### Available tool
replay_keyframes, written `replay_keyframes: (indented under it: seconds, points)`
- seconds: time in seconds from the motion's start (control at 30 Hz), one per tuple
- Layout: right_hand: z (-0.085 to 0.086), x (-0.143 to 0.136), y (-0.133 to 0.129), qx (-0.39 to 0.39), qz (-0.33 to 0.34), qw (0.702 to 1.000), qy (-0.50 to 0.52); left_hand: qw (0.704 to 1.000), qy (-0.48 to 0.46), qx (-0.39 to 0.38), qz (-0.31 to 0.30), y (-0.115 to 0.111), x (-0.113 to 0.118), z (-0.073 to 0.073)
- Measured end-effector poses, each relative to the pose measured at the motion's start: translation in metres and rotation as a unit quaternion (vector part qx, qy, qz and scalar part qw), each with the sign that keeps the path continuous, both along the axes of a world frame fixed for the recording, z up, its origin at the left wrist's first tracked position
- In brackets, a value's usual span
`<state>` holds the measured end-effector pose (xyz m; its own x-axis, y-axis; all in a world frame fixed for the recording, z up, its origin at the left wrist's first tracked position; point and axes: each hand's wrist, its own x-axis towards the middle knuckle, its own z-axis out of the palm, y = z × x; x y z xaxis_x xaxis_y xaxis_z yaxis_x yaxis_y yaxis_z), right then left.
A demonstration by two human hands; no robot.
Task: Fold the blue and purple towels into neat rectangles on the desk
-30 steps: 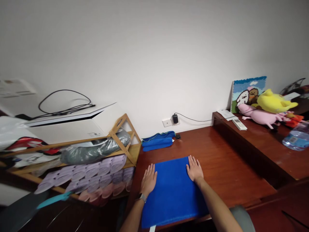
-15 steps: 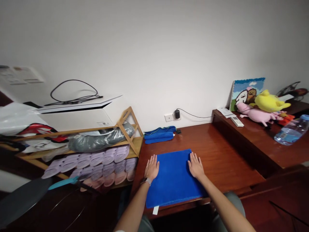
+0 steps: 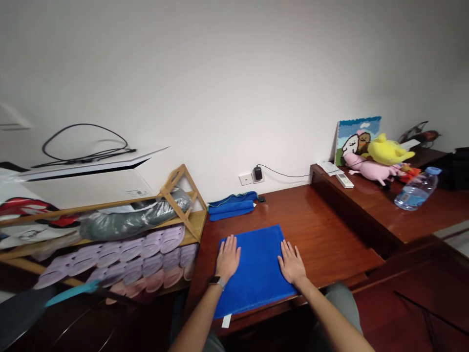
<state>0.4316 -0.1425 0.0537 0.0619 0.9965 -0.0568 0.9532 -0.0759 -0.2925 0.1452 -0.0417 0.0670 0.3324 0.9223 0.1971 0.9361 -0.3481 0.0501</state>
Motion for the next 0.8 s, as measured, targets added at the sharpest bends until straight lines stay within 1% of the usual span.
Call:
replay_keyframes:
  seconds: [0.03, 0.1, 0.17, 0.2, 0.23, 0.27, 0.3, 0.33, 0.37, 0.47, 0.53, 0.6, 0.67, 0.8]
  points:
    - [0.000, 0.000, 0.000, 0.002, 0.000, 1.000, 0.002, 0.999, -0.006, 0.006, -0.037, -0.011, 0.019, 0.000]
    - [-0.002, 0.001, 0.000, 0.001, 0.002, 1.000, 0.004, 0.993, -0.026, 0.006, -0.115, -0.036, 0.062, -0.005]
    - [-0.003, 0.002, 0.000, -0.002, 0.005, 1.000, 0.003, 0.989, -0.043, -0.017, -0.143, -0.059, 0.100, -0.013]
    - [-0.004, 0.002, 0.000, -0.004, 0.005, 1.000, 0.002, 0.987, -0.048, -0.029, -0.148, -0.067, 0.114, -0.017]
    - [-0.004, 0.002, 0.000, -0.005, 0.006, 1.000, 0.000, 0.987, -0.050, -0.040, -0.148, -0.073, 0.121, -0.020]
    - [-0.004, 0.002, 0.000, -0.006, 0.006, 1.000, 0.000, 0.987, -0.049, -0.047, -0.146, -0.076, 0.122, -0.023]
    - [-0.004, 0.002, 0.000, -0.005, 0.006, 1.000, 0.000, 0.988, -0.047, -0.052, -0.140, -0.076, 0.117, -0.024]
    - [-0.004, 0.002, 0.000, -0.004, 0.005, 1.000, 0.000, 0.989, -0.044, -0.054, -0.130, -0.075, 0.106, -0.025]
    - [-0.004, 0.001, 0.000, -0.004, 0.004, 1.000, 0.001, 0.992, -0.040, -0.053, -0.111, -0.073, 0.090, -0.024]
    - [-0.002, 0.001, -0.001, -0.007, -0.002, 1.000, -0.002, 0.998, -0.029, -0.045, -0.013, -0.065, 0.024, -0.023]
    - [-0.002, 0.000, -0.001, -0.011, -0.002, 1.000, -0.005, 0.998, -0.021, -0.035, 0.052, -0.062, -0.017, -0.023]
    - [-0.002, 0.000, -0.002, -0.011, -0.001, 1.000, -0.006, 0.996, -0.015, -0.026, 0.084, -0.062, -0.044, -0.025]
    - [-0.003, 0.000, -0.002, -0.009, -0.001, 1.000, -0.005, 0.995, -0.014, -0.022, 0.093, -0.064, -0.055, -0.027]
    - [-0.003, 0.000, -0.001, -0.015, -0.003, 1.000, -0.009, 0.995, -0.016, -0.022, 0.099, -0.066, -0.051, -0.027]
